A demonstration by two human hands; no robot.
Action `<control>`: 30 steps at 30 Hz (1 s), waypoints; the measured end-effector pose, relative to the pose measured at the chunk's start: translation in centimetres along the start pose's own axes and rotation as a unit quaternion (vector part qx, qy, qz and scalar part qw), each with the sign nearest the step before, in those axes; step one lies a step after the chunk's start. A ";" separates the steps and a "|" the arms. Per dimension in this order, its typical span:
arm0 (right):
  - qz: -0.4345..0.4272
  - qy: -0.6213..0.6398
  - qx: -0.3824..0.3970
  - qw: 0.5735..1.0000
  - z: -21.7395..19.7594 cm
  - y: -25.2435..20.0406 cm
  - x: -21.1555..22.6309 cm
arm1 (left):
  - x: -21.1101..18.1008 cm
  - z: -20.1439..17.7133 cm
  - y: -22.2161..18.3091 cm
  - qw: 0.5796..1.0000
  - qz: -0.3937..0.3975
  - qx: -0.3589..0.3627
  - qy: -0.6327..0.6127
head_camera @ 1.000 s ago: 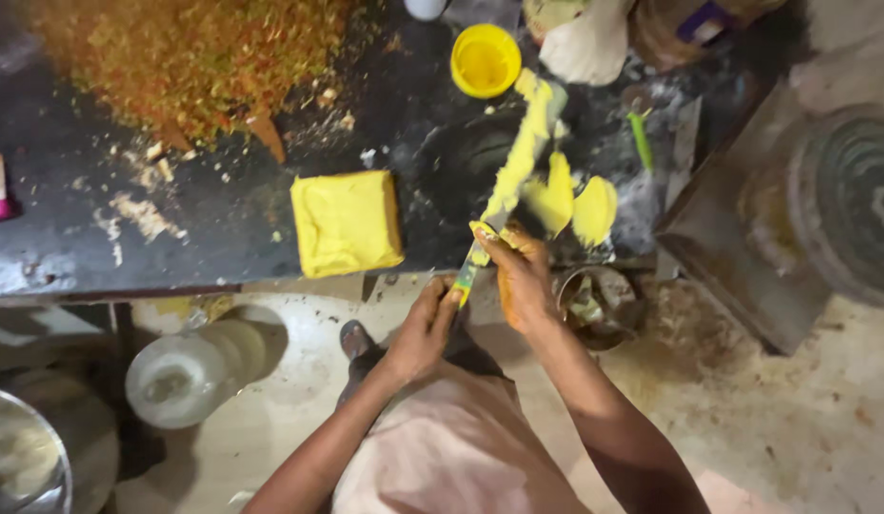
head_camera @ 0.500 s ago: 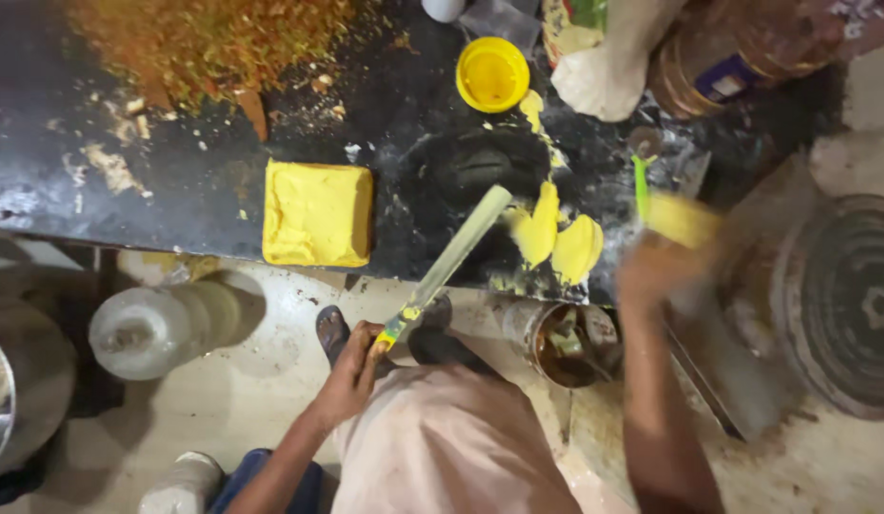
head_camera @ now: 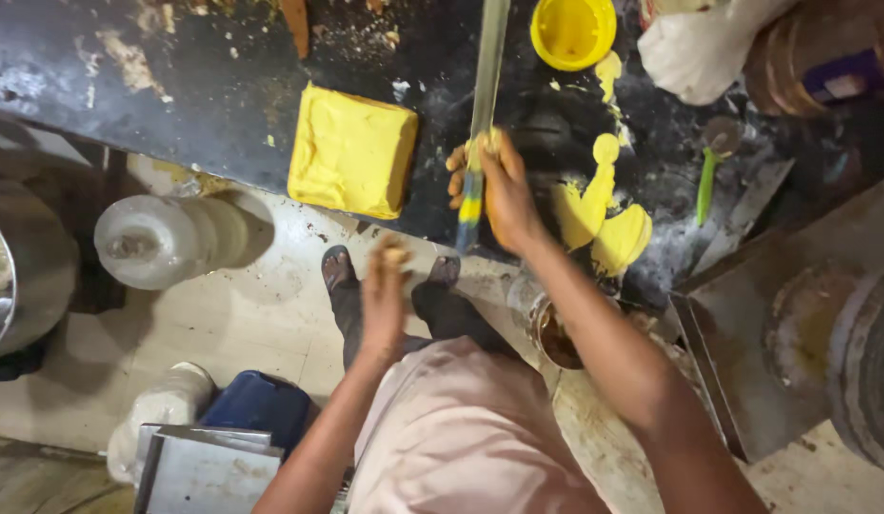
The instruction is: The person uses a long knife to cut slices from a large block of butter, then uses the blade to spread and scrape the butter across a flat black surface.
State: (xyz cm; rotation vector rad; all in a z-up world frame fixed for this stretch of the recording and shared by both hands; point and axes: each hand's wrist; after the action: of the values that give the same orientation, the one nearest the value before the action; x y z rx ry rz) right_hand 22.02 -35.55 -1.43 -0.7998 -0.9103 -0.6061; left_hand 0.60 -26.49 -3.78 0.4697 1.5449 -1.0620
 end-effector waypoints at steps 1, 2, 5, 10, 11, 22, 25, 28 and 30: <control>-0.001 -0.002 0.004 1.000 0.3 1.8 0.2 | 0.5 -1.3 0.5 0.991 -0.055 -0.080 -0.090; -0.019 -0.071 -0.008 0.997 0.7 3.7 0.1 | 1.1 -2.6 1.3 0.965 -0.106 -0.158 -0.179; -0.043 -0.194 -0.005 0.980 1.0 8.1 -1.0 | 2.8 -6.5 3.6 0.938 -0.113 -0.149 -0.292; -0.043 -0.208 0.030 0.977 0.9 10.2 -3.1 | 4.1 -7.9 6.3 0.933 -0.113 -0.091 -0.329; -0.031 -0.233 0.020 0.972 0.7 9.6 -3.2 | 4.3 -8.0 6.5 0.929 -0.130 -0.076 -0.338; -0.144 -0.436 -0.091 0.884 2.4 -6.6 -7.3 | 3.0 -13.8 8.6 0.923 -0.113 -0.040 -0.366; -0.222 -0.528 -0.126 0.810 5.2 -8.2 -6.8 | 3.0 -14.7 9.0 0.926 -0.129 -0.011 -0.354; -0.191 -0.537 -0.131 0.811 7.1 -8.3 -5.8 | 3.1 -15.3 8.8 0.925 -0.157 -0.009 -0.344; -0.164 -0.564 -0.122 0.800 7.6 -8.3 -5.2 | 2.6 -15.6 8.7 0.923 -0.165 0.001 -0.349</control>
State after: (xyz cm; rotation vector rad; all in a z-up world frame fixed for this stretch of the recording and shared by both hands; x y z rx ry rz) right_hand 9.90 -33.44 -0.27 -1.2771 -2.1370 -0.5188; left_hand -2.21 -9.90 -10.24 -0.1820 0.9910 -1.3049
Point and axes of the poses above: each hand's wrist, its own y-axis towards the middle knuckle, its own z-axis out of the palm, x = y × z
